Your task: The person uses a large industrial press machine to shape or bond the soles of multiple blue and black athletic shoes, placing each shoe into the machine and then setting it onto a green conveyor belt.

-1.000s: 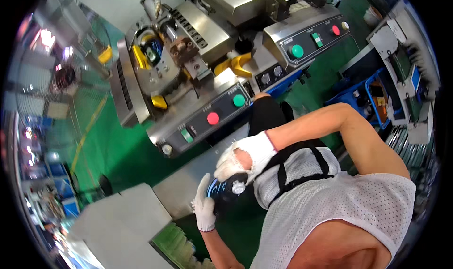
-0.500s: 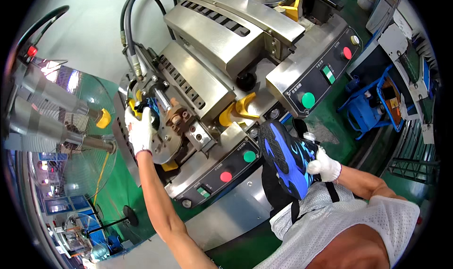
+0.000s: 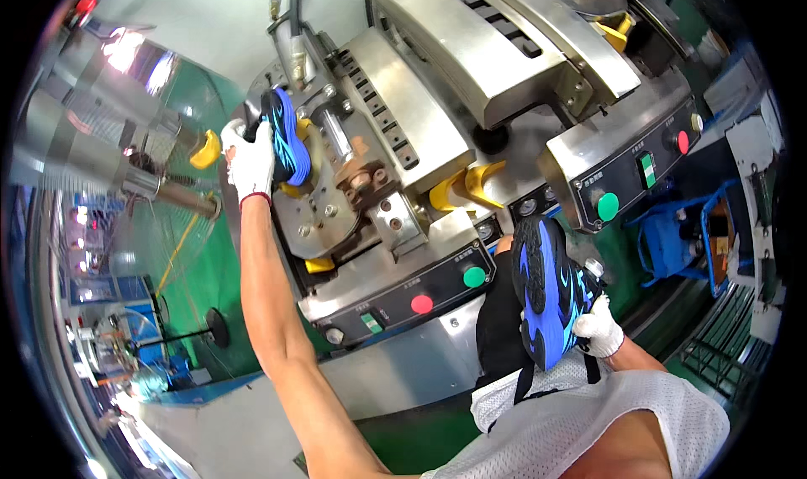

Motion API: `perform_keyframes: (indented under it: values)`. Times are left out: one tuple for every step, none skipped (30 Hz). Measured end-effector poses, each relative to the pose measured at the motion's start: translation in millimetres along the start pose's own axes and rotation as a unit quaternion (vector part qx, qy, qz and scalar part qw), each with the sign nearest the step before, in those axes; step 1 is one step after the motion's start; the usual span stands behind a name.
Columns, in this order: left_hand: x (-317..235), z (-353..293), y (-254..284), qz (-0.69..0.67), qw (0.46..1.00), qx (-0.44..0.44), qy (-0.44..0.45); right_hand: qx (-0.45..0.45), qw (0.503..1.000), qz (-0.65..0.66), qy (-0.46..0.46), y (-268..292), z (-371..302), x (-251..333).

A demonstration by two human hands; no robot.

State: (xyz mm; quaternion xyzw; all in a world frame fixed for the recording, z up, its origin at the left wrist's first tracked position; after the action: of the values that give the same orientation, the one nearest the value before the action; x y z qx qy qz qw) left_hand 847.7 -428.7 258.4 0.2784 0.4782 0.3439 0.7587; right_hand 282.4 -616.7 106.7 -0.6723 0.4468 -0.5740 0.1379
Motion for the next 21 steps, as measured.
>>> perform_keyframes:
  values:
    - [-8.4,-10.3,27.5,-0.038,0.999,-0.011,-0.008,0.003,1.000,-0.014,0.009,0.9,0.1,-4.7]
    - [-15.1,-30.4,57.7,-0.040,0.996,-0.059,-0.049,-0.011,1.000,-0.027,0.002,-7.3,-1.2,-2.0]
    - [-29.2,-51.2,83.3,-0.085,0.992,-0.070,-0.060,0.014,1.000,0.005,0.003,-24.8,2.1,4.9]
    - [-39.9,-79.9,109.3,-0.109,0.990,-0.078,-0.048,-0.006,1.000,0.001,0.001,-41.8,4.6,11.7]
    - [-49.1,-114.0,126.8,-0.135,0.987,-0.081,-0.023,-0.032,0.999,-0.004,0.006,-47.8,2.8,17.8]
    - [-34.4,-144.0,157.5,-0.159,0.983,-0.086,-0.035,0.029,1.000,-0.006,0.007,-45.4,6.5,8.9]
    - [-20.0,-178.9,171.8,-0.167,0.983,-0.080,-0.007,0.034,0.999,-0.025,0.026,-44.0,8.8,7.9]
    - [-6.3,-214.2,178.9,-0.167,0.981,-0.097,-0.032,0.032,0.999,-0.024,0.032,-52.1,10.8,7.6]
    - [23.7,-252.9,199.4,-0.172,0.982,-0.075,0.032,0.043,0.999,-0.018,0.027,-67.5,13.8,6.2]
    - [44.4,-292.2,212.8,-0.168,0.980,-0.061,0.086,0.026,0.997,-0.075,-0.005,-64.7,15.6,1.9]
    - [70.8,-330.5,224.9,-0.152,0.981,-0.095,0.077,0.054,0.995,-0.087,0.020,-93.2,24.5,5.0]
    - [94.3,-367.8,232.1,-0.149,0.979,-0.085,0.113,0.066,0.987,-0.139,0.043,-113.3,32.7,10.0]
    - [120.7,-401.7,233.0,-0.109,0.976,-0.062,0.176,0.074,0.976,-0.191,0.068,-132.0,40.1,14.7]
    - [152.5,-432.5,228.1,-0.127,0.958,-0.044,0.255,0.083,0.972,-0.200,0.091,-154.2,52.2,15.4]
    - [177.7,-459.6,224.9,-0.033,0.962,-0.045,0.267,0.094,0.967,-0.209,0.113,-175.8,68.2,15.3]
    - [199.4,-478.8,219.3,0.008,0.957,-0.024,0.288,0.101,0.958,-0.243,0.114,-196.5,85.3,17.4]
    - [220.8,-494.4,214.8,0.050,0.950,-0.005,0.308,0.110,0.948,-0.275,0.115,-219.9,105.0,19.5]
    - [245.3,-511.6,208.3,0.047,0.949,0.000,0.313,0.132,0.947,-0.258,0.134,-247.3,128.2,19.3]
    - [267.1,-527.8,204.1,0.049,0.946,0.002,0.322,0.158,0.947,-0.239,0.148,-277.1,152.8,15.1]
    - [278.0,-534.7,201.0,0.093,0.942,0.021,0.321,0.169,0.941,-0.263,0.133,-305.4,173.5,12.7]
    - [287.1,-543.1,195.1,0.091,0.939,0.032,0.331,0.180,0.935,-0.284,0.115,-332.2,197.8,9.7]
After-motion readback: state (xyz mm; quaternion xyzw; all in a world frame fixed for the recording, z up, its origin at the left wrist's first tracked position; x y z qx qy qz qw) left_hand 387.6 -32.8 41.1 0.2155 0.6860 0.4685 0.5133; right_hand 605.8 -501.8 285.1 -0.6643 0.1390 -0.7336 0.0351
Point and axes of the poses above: each hand's wrist, its own z-axis towards the middle knuckle, its own y-axis out of the back of the hand, x = y × z, the point moved 7 cm from there along z, towards the middle knuckle, and after that the axes turned 9 degrees about y, right-handed, at the moved point
